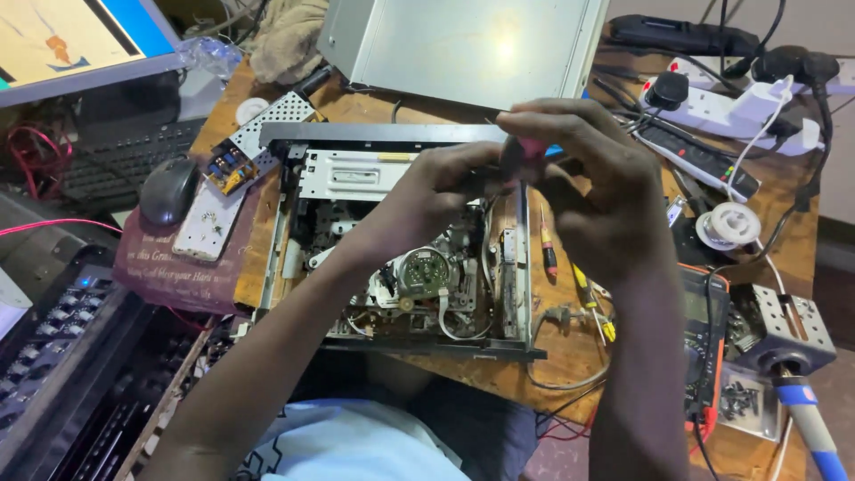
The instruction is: The person uses a pink screwdriver to work on the internal components of a disassembled electronic device, likely a VCR or DVD player. They manipulate wires and parts within the chassis while seated at a cluttered workbench.
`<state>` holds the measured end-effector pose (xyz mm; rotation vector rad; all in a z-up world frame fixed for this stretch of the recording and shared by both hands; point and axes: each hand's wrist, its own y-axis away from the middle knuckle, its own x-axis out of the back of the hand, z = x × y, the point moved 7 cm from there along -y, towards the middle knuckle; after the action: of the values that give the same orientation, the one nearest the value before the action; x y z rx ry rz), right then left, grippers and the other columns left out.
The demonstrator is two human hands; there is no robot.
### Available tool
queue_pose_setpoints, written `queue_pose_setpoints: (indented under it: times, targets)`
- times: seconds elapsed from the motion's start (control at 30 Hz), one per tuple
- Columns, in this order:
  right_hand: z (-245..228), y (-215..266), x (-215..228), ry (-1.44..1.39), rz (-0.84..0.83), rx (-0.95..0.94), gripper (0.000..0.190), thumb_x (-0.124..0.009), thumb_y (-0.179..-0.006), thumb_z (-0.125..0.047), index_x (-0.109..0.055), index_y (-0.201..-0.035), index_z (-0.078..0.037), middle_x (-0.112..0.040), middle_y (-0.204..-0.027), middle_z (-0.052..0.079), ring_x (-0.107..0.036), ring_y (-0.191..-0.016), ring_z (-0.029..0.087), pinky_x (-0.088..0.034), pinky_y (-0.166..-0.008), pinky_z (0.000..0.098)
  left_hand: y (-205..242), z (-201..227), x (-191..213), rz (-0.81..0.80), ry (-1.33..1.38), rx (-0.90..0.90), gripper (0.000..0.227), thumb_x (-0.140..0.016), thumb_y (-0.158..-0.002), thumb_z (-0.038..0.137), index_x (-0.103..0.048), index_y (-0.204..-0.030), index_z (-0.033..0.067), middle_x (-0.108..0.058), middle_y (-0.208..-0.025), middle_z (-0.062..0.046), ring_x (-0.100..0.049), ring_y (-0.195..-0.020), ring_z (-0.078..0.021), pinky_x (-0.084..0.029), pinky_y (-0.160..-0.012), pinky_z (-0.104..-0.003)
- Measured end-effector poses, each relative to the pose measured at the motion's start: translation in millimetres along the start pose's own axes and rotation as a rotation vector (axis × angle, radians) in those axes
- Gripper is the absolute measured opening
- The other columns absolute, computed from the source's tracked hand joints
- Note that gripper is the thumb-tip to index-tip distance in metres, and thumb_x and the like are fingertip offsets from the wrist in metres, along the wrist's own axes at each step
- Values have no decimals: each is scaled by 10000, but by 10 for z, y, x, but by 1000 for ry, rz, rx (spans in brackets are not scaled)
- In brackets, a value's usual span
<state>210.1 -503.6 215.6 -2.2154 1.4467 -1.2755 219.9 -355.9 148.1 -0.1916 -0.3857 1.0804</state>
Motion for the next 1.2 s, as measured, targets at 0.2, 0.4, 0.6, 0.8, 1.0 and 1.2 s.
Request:
queue_pose_setpoints:
  times: [0.2,0.4,0.6,0.8,1.0,1.2]
  targets:
    - [47,17,-48,380,315,-18,680,-1131,-837,-426,-643,-1024,9,-603,-971,132,-581,-734,214,-511,-608,341,-61,-129,-73,84,-68,100,576,-945,-796,149,-570,-1231,98,-606,-1227,-86,-646,-1071,-196,-594,-840,-290]
    - [-37,-69,-100,-166,-92,-92,332,-683,-1082,-159,-599,-1388,-61,-483,-1579,171,-571,-1467,310,-622,-1125,431,14,-52,36,97,290,97,123,-714,-1014,-23,-676,-1110,44,-735,-1063,-82,-736,-967,-155,-664,-900,-279]
    - [12,-45,-38,-13,14,5,444,-832,-916,172,-699,-1303,0,-743,-1269,151,-752,-1160,270,-691,-887,342,31,-198,139,-120,267,139,267,-655,-1087,58,-707,-1348,67,-779,-1288,-95,-750,-1211,-201,-611,-1090,-355]
    - [140,80,-111,187,304,-86,541,-1057,-891,-270,-565,-987,-64,-594,-946,70,-583,-826,211,-505,-673,349,-15,-286,54,175,-251,48,429,-698,-816,-96,-657,-1212,64,-625,-1052,-66,-580,-908,-169,-470,-681,-275]
    - [-95,-69,2,-193,-37,-69,332,-657,-1035,81,-601,-1350,-5,-691,-1348,169,-696,-1336,313,-645,-1105,436,-11,-142,52,-5,352,101,376,-652,-1024,-54,-465,-1336,39,-720,-1214,-200,-761,-1155,-296,-677,-1064,-438]
    - [-97,-50,-55,-18,-12,69,545,-703,-861,262,-734,-1314,-40,-754,-1355,191,-717,-1327,351,-595,-1137,448,61,-212,54,-92,436,208,510,-563,-1096,-41,-369,-1556,63,-714,-1366,-181,-669,-1382,-288,-566,-1207,-472]
